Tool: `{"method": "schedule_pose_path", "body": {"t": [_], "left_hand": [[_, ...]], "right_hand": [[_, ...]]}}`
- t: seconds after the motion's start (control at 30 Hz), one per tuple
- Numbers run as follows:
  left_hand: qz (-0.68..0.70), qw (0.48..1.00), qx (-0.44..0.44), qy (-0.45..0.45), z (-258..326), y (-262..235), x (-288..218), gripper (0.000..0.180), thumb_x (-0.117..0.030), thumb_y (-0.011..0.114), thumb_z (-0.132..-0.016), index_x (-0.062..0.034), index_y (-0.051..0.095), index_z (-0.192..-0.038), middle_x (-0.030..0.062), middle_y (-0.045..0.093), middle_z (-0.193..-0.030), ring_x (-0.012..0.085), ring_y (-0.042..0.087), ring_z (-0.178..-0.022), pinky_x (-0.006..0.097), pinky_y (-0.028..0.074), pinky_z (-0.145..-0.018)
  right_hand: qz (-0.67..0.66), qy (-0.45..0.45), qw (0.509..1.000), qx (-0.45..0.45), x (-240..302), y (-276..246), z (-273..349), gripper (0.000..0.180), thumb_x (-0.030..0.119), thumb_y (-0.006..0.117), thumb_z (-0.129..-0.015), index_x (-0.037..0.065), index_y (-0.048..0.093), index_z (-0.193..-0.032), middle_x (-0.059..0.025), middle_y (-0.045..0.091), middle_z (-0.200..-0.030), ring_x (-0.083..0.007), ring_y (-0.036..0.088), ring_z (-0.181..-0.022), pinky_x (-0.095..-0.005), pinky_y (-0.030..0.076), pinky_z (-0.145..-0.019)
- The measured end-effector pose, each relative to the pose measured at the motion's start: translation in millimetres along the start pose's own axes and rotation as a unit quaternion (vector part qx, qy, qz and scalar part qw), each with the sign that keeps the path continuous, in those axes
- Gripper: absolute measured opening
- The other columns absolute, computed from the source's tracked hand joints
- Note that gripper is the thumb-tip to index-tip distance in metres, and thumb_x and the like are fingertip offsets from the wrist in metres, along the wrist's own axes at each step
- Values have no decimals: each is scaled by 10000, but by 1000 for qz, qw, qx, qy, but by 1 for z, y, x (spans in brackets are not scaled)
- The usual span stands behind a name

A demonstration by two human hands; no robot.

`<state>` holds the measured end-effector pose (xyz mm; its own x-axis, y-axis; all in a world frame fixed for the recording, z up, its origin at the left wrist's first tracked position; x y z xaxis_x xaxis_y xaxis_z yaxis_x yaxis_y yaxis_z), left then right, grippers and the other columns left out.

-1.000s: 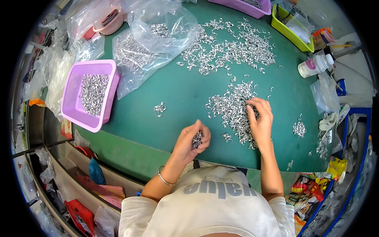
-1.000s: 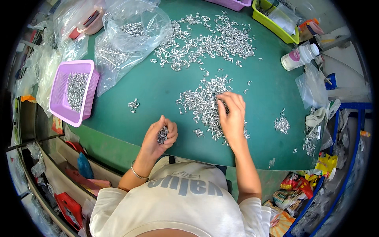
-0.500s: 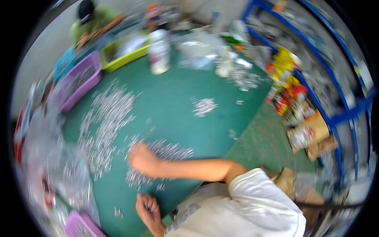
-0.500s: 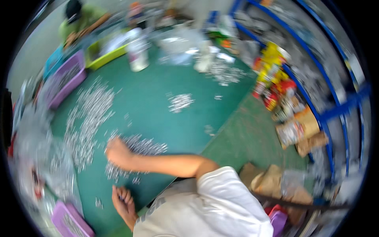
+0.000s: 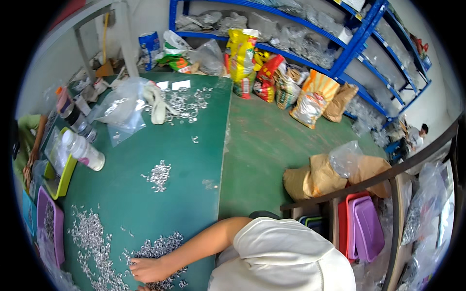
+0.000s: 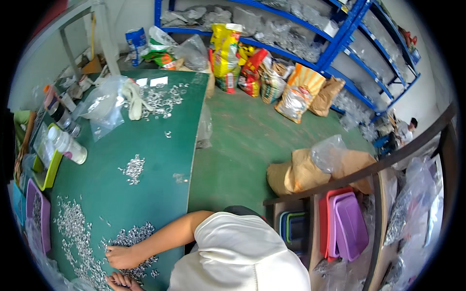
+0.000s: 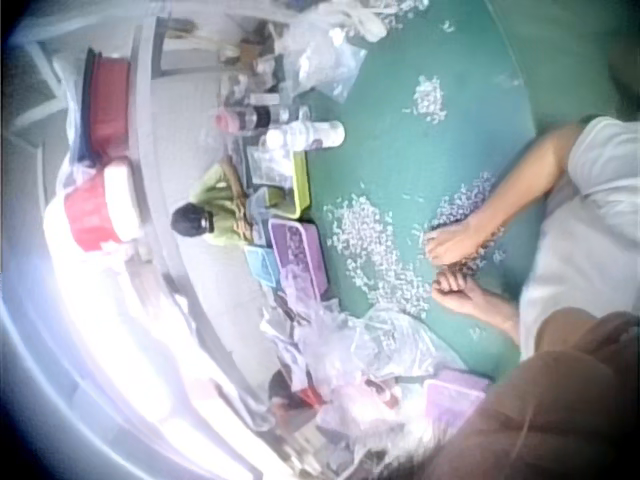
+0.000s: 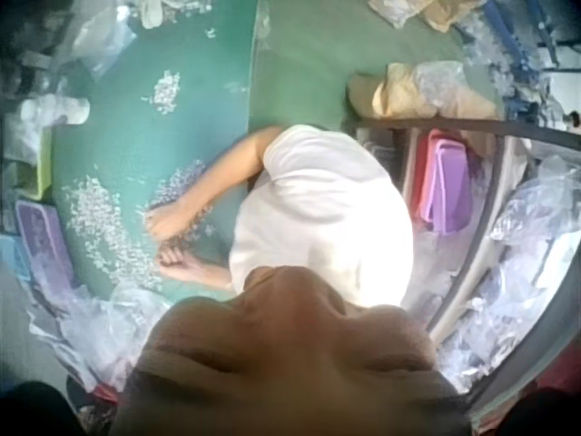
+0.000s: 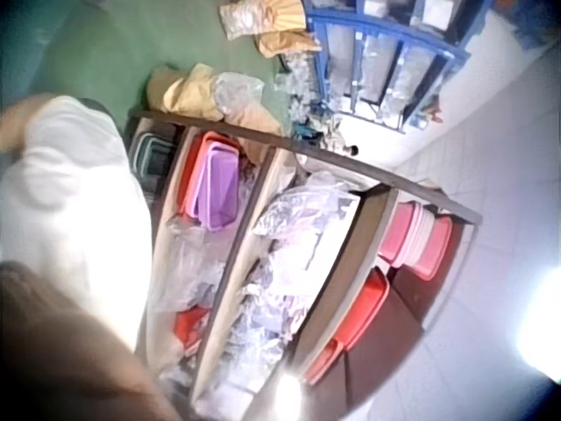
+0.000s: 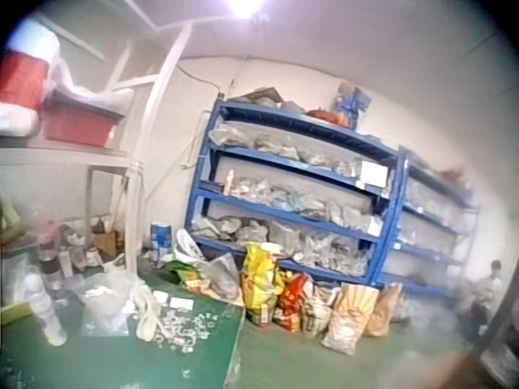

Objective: The person sorts small metal rings on a green table by hand, picking them up from a pile and placing selected ones into a small purple basket.

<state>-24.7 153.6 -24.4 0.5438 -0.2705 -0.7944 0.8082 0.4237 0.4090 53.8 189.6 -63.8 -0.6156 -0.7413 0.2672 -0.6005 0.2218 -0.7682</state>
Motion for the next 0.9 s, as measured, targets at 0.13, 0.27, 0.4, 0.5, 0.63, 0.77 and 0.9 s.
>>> {"method": "schedule_pose_path", "body": {"t": [0.13,0.27,0.4,0.5,0.63,0.77,0.9], "left_hand": [[24,998,58,5,-27,-10,-6,350,-223,427,-845,-176,228,-561,-59,161,-502,48,147,-403,200,128,-364],[-117,989,1,86,-28,-4,-4,368,-298,451,-834,-185,242,-552,-61,179,-497,60,161,-412,218,132,-395],[-134,986,24,97,-20,-2,-2,414,-385,467,-848,-181,264,-549,-61,214,-500,58,215,-428,215,158,-408],[-105,990,61,74,-30,-18,6,388,-391,477,-850,-141,355,-581,-32,290,-520,77,275,-440,222,233,-413],[-99,990,41,88,-34,-31,9,360,-383,492,-847,-102,450,-625,8,365,-544,106,327,-450,234,299,-422],[-167,969,-76,166,-19,-13,4,344,-383,502,-840,-98,471,-650,27,379,-555,121,330,-451,241,303,-426],[-141,986,17,89,-30,-38,4,410,-424,527,-810,-33,522,-686,38,453,-559,170,431,-477,278,372,-465]], "right_hand": [[-158,85,981,-80,-13,-4,-7,112,128,592,-621,53,521,-663,-80,502,-677,-231,472,-774,-335,336,-701],[-302,144,933,-131,-33,6,-9,89,84,572,-640,37,498,-627,-127,504,-642,-294,489,-693,-365,370,-655],[-133,72,983,-101,-26,5,-7,148,207,601,-627,63,569,-621,-85,524,-633,-271,492,-746,-391,353,-692],[8,-8,996,-89,-15,1,3,201,293,576,-600,91,575,-599,-57,516,-639,-248,483,-766,-398,343,-658],[-97,-41,978,-181,-13,-23,0,206,251,497,-694,79,462,-587,-99,468,-624,-282,475,-664,-419,361,-557],[5,47,996,-77,-20,15,-4,210,302,601,-539,94,580,-514,-52,510,-611,-241,467,-751,-372,322,-679],[-171,89,981,-6,-18,-30,-8,107,155,534,-649,51,506,-655,-73,463,-721,-224,443,-769,-335,356,-685]]}}
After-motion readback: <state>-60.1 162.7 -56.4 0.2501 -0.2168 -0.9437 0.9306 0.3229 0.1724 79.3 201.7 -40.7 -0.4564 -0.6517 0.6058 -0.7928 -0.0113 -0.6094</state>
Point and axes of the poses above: each hand's wrist, its own z-axis away from the middle knuckle, its own y-axis out of the palm, x = y × z, the point moved 5 cm from there along -z, towards the middle knuckle
